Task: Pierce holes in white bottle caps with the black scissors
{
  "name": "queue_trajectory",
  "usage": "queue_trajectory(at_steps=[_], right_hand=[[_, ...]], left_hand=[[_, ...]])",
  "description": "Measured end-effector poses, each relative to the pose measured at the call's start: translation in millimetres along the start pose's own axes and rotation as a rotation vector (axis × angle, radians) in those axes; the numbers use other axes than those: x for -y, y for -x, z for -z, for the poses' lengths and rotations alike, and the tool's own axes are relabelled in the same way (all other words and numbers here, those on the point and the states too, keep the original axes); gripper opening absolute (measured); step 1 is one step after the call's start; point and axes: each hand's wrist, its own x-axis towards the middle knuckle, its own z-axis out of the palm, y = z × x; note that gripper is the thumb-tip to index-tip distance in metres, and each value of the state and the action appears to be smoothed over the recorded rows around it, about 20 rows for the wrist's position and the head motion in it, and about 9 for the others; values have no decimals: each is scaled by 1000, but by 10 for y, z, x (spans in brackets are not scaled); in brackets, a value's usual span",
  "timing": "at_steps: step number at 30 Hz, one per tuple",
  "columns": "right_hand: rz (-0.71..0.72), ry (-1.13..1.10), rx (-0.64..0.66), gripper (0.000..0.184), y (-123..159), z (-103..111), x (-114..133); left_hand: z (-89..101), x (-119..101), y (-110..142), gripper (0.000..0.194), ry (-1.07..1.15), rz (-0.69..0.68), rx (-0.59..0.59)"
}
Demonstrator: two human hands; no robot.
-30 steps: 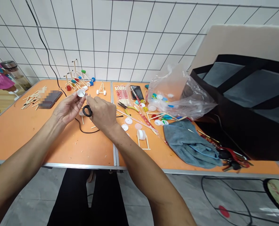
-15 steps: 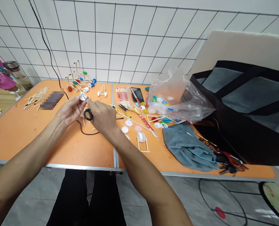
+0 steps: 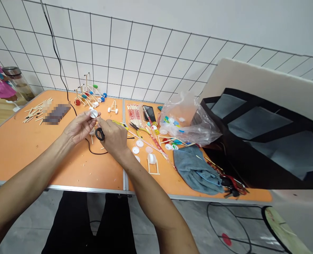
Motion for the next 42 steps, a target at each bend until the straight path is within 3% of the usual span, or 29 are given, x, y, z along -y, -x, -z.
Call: queue_trajectory(at_steps=[12, 18, 31, 42], right_hand=[[15, -77, -32, 38, 20, 4, -42], [3, -186, -32, 36, -4, 17, -57], [-101, -455, -77, 31, -40, 20, -91], [32, -311, -85, 38, 72, -15, -143]], left_hand=[[-20, -57, 42, 26, 65, 52, -11], [-91, -95, 86, 36, 71, 72, -36], [-19, -71, 50, 26, 43, 40, 12], [24, -52, 1, 29, 17, 34, -42]])
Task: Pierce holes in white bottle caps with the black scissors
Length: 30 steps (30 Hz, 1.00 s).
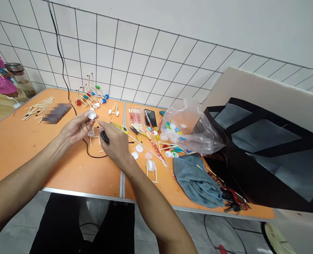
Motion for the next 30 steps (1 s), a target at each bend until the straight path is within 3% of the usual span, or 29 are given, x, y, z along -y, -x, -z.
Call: queue_trajectory(at_steps=[5, 16, 30], right_hand=[[31, 77, 51, 39, 21, 36, 8], [45, 265, 76, 42, -8, 2, 75], [96, 358, 81, 45, -42, 8, 130]], left_hand=[[-19, -10, 13, 31, -13, 8, -40], [53, 26, -34, 15, -32, 13, -5], [-31, 6, 32, 32, -20, 4, -43]])
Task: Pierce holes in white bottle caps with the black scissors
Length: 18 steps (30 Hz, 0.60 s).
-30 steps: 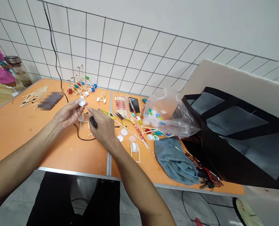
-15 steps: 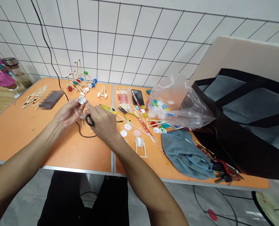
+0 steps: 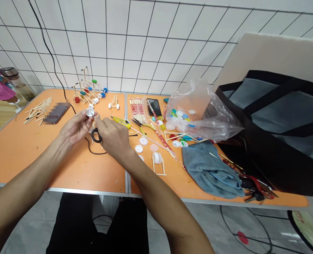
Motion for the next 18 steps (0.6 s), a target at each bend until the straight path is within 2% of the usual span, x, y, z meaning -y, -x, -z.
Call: queue_trajectory(at_steps=[12, 18], right_hand=[[9, 20, 16, 46, -20, 39, 11], [25, 60, 6, 47, -24, 45, 22]], left_hand=[[78, 6, -53, 7, -10, 13, 13], [47, 10, -36, 21, 11, -8, 20]])
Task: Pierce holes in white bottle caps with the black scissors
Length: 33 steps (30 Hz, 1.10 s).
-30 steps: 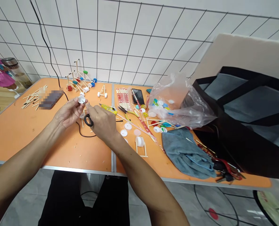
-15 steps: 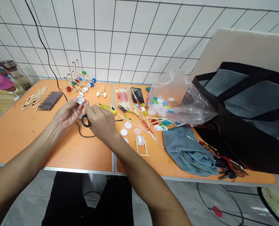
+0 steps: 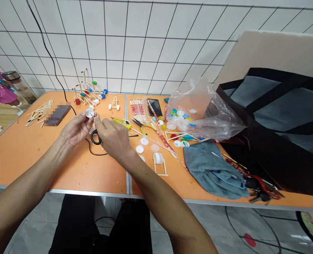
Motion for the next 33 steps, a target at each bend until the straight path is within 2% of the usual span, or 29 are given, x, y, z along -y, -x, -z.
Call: queue_trajectory(at_steps=[9, 21, 28, 33], right_hand=[[-16, -13, 7, 44, -16, 12, 31], [-16, -22, 15, 44, -32, 33, 43], [-17, -33, 28, 42, -45, 58, 61], [-20, -27, 31, 44, -41, 52, 65]], left_hand=[[48, 18, -22, 11, -22, -28, 19], [29, 39, -7, 17, -17, -67, 20], [81, 71, -39, 10, -19, -72, 18], [16, 75, 6, 15, 1, -93, 10]])
